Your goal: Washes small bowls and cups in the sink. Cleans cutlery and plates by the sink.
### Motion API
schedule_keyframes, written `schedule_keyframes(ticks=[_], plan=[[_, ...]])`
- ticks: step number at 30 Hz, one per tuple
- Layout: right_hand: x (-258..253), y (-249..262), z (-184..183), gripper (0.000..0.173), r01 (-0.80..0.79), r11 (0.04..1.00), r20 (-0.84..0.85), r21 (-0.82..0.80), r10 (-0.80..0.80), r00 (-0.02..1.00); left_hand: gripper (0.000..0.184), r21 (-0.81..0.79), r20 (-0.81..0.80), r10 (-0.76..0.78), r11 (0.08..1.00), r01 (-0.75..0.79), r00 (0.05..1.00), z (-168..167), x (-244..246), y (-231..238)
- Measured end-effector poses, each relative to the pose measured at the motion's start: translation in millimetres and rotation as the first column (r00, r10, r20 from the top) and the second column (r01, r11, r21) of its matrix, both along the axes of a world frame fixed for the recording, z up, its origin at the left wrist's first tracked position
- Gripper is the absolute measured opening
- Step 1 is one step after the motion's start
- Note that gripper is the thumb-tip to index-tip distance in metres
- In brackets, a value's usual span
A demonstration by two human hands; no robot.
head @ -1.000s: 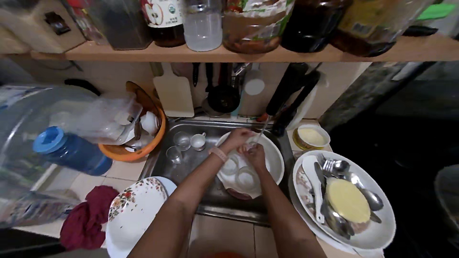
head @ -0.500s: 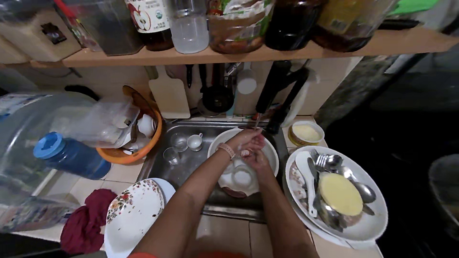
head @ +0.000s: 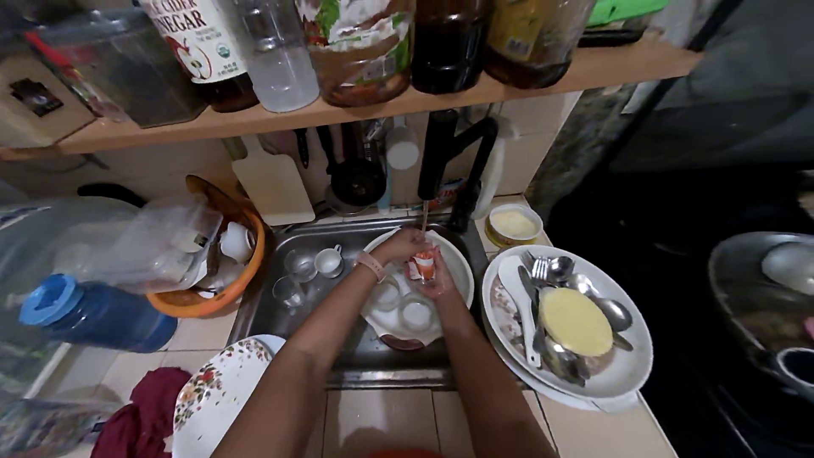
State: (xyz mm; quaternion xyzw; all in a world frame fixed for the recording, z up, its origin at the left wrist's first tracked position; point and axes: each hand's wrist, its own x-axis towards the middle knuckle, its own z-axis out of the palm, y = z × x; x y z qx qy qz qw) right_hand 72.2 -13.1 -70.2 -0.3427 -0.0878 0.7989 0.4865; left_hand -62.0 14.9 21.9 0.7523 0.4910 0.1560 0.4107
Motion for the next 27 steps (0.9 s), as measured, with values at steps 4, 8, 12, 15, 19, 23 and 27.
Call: schedule_keyframes(ticks=[4,8,12,15,19,23,27], plan=[[-7,4,7,0.044,0.095,0.977,0.029,-0.193,-0.091,0.995,0.021,0.359,-0.103,-0.195,0.907,0.220,0.975,-8,6,10],[-8,17,4,0.031,0.334,0.931,0.141,-0.146,-0.314,0.939,0.031,0.259,-0.440,-0.237,0.890,0.375,0.866,-5,17,6],[-9,23,3,0.036,0.359,0.922,0.159,-0.145,-0.336,0.928,0.027,0.017,-0.368,-0.193,0.977,0.214,0.910,-9,28,-1],[-3,20,7,0.047,0.258,0.950,0.192,-0.178,-0.224,0.956,0.026,0.125,-0.553,-0.276,0.905,0.406,0.786,-17,20,1],[2,19,5,0.046,0.272,0.954,0.152,-0.124,-0.253,0.956,0.029,0.181,-0.591,-0.244,0.889,0.421,0.769,-20,19,-2],[-14,18,4,0.038,0.463,0.884,0.019,-0.057,-0.463,0.886,0.029,-0.065,-0.188,0.040,0.997,-0.053,0.981,-14,35,-5],[-17,14,3,0.029,0.485,0.872,0.007,-0.067,-0.486,0.874,0.045,-0.151,0.013,0.341,0.930,-0.335,0.940,-7,32,-13]])
